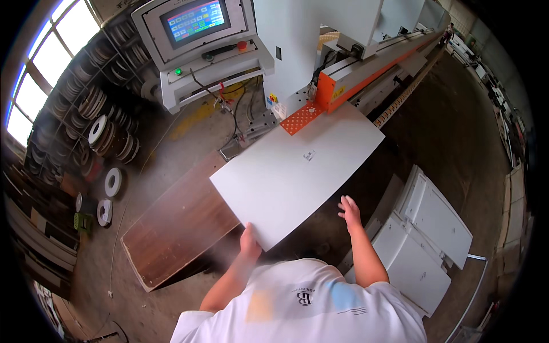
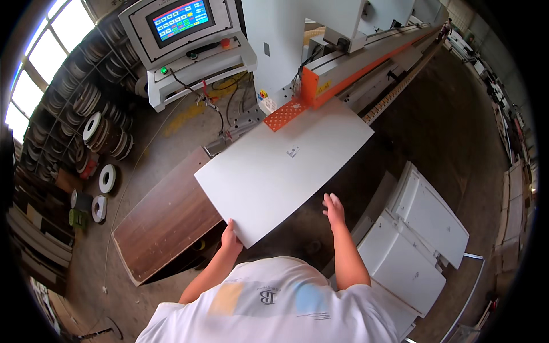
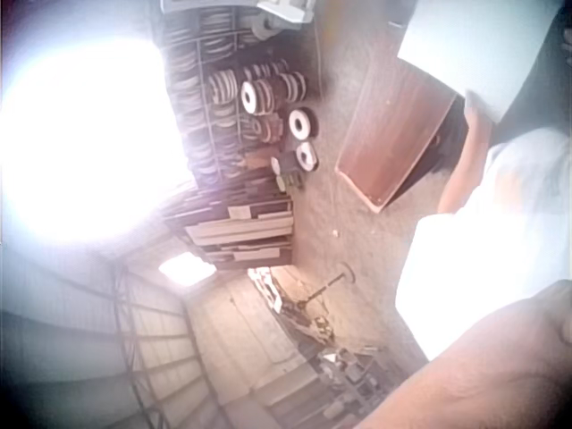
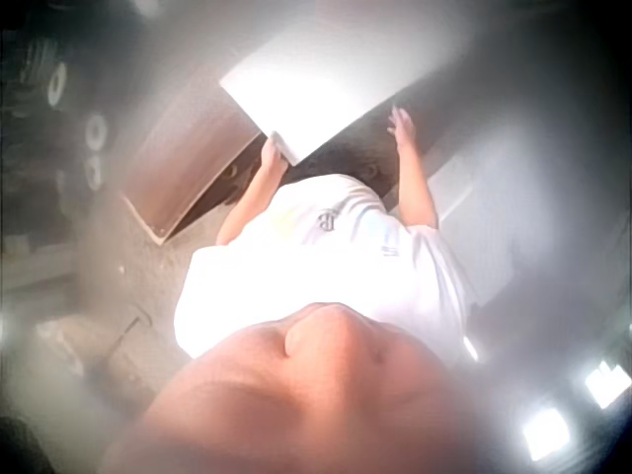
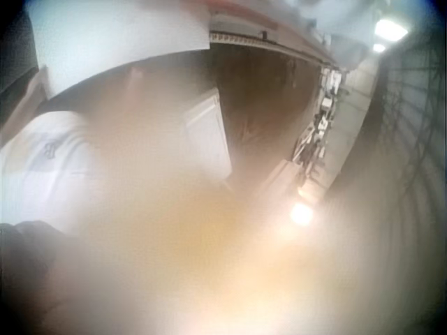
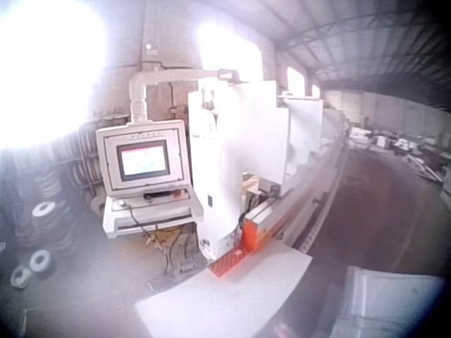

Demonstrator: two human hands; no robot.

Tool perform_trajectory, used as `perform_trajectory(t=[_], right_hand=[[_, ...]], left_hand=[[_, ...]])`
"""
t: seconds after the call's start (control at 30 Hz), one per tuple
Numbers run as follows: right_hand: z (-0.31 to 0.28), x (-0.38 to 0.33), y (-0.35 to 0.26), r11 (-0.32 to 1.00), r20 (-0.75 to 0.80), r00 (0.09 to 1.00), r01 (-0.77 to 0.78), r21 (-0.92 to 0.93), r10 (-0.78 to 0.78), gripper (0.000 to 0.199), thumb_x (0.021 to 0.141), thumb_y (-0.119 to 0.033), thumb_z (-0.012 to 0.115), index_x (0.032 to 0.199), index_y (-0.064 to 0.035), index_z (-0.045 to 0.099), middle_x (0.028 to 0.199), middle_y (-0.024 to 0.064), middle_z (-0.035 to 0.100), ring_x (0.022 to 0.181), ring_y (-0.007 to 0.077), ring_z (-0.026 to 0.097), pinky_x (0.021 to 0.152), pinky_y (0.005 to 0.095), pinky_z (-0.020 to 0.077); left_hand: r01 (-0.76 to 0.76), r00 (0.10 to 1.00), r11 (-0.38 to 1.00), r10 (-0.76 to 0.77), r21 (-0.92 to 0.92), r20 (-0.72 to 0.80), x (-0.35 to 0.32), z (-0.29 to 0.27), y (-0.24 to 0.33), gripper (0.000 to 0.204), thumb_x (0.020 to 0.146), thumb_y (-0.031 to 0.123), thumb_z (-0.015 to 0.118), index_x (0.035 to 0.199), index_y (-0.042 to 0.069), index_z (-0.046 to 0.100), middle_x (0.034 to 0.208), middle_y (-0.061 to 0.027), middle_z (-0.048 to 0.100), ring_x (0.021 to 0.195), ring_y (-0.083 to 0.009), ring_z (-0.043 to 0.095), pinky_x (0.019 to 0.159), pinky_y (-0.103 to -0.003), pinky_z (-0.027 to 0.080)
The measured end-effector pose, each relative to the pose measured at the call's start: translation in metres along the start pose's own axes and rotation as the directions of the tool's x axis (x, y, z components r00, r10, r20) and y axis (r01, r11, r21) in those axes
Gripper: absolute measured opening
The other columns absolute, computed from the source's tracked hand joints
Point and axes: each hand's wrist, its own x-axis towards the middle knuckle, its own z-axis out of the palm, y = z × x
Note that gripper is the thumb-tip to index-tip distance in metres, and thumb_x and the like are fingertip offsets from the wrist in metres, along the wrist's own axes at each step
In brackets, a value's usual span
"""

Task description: The person repeatedly picks up white rectangular panels from a stack, places them onto a conveyor belt for processing, and then stacks the processed panels onto a separate pile. The task involves handling the panels one at a time in a continuous loop.

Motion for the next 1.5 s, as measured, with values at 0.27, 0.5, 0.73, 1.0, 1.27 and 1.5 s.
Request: perform_trajectory(t=[0.27,0.5,0.73,1.0,1.27,1.5], right_hand=[[-0.084,-0.129,0.156,0.952,-0.187,0.946,-0.288,-0.106,0.265,0.047,0.091,-0.045,0.066,0.119,-0.0071,0.064,0.102,0.0036,0.069,0.086,0.0134,0.066,0.067,0.0271,0.05],[-0.117,-0.29,0.281,0.855,-0.446,0.801,-0.501,-0.133,0.4,0.049,0.087,-0.049,0.066,0.094,-0.0008,0.07,0.083,0.0108,0.07,0.077,0.0213,0.068,0.072,0.0359,0.0512],[-0.08,-0.397,0.379,0.846,-0.57,0.679,-0.53,0.055,0.462,0.045,0.088,-0.046,0.06,0.098,-0.0054,0.075,0.096,0.0168,0.072,0.093,0.032,0.068,0.083,0.041,0.0515],[-0.068,-0.38,0.367,0.849,-0.55,0.77,-0.492,-0.192,0.322,0.048,0.088,-0.049,0.059,0.1,-0.0051,0.073,0.101,0.0179,0.071,0.101,0.0339,0.066,0.089,0.0432,0.0497],[-0.165,-0.283,0.34,0.853,-0.848,0.464,-0.522,-0.03,0.254,0.057,0.085,-0.055,0.062,0.101,-0.0003,0.071,0.101,0.0217,0.07,0.106,0.0359,0.064,0.091,0.0437,0.0488],[-0.249,-0.194,0.281,0.845,-0.845,0.255,-0.405,0.349,0.47,0.098,0.072,-0.062,0.076,0.131,0.0104,0.048,0.127,0.0257,0.06,0.116,0.0405,0.059,0.099,0.0449,0.0461]], left_hand=[[-0.026,0.986,0.801,-0.077,0.598,0.146,0.028,0.011,-0.003,0.057,0.104,0.053,0.035,0.114,0.002,0.06,0.092,-0.0104,0.066,0.08,-0.0212,0.065,0.069,-0.037,0.057],[-0.016,0.817,0.466,-0.503,0.884,0.28,0.122,-0.118,-0.046,0.041,0.099,0.045,0.05,0.109,0.007,0.062,0.085,-0.0083,0.066,0.073,-0.0202,0.064,0.063,-0.034,0.054],[-0.852,0.331,0.046,-0.723,0.521,0.606,0.203,-0.162,-0.08,0.025,0.094,0.03,0.061,0.104,0.007,0.061,0.081,-0.0084,0.065,0.066,-0.0178,0.064,0.058,-0.032,0.051],[-0.229,0.77,-0.093,-0.626,0.969,0.122,0.14,-0.009,-0.092,0.03,0.096,0.032,0.058,0.114,0.008,0.06,0.085,-0.0038,0.066,0.073,-0.0144,0.066,0.059,-0.03,0.052],[-0.306,0.739,-0.103,-0.653,0.946,0.168,0.099,0.002,-0.102,0.024,0.096,0.03,0.058,0.11,0.011,0.063,0.087,-0.0065,0.069,0.068,-0.0153,0.065,0.055,-0.029,0.05],[-0.579,0.705,-0.33,-0.661,0.745,0.256,0.062,-0.045,-0.076,0.023,0.096,0.028,0.058,0.11,0.011,0.063,0.088,-0.0075,0.069,0.069,-0.0169,0.066,0.057,-0.031,0.051]])
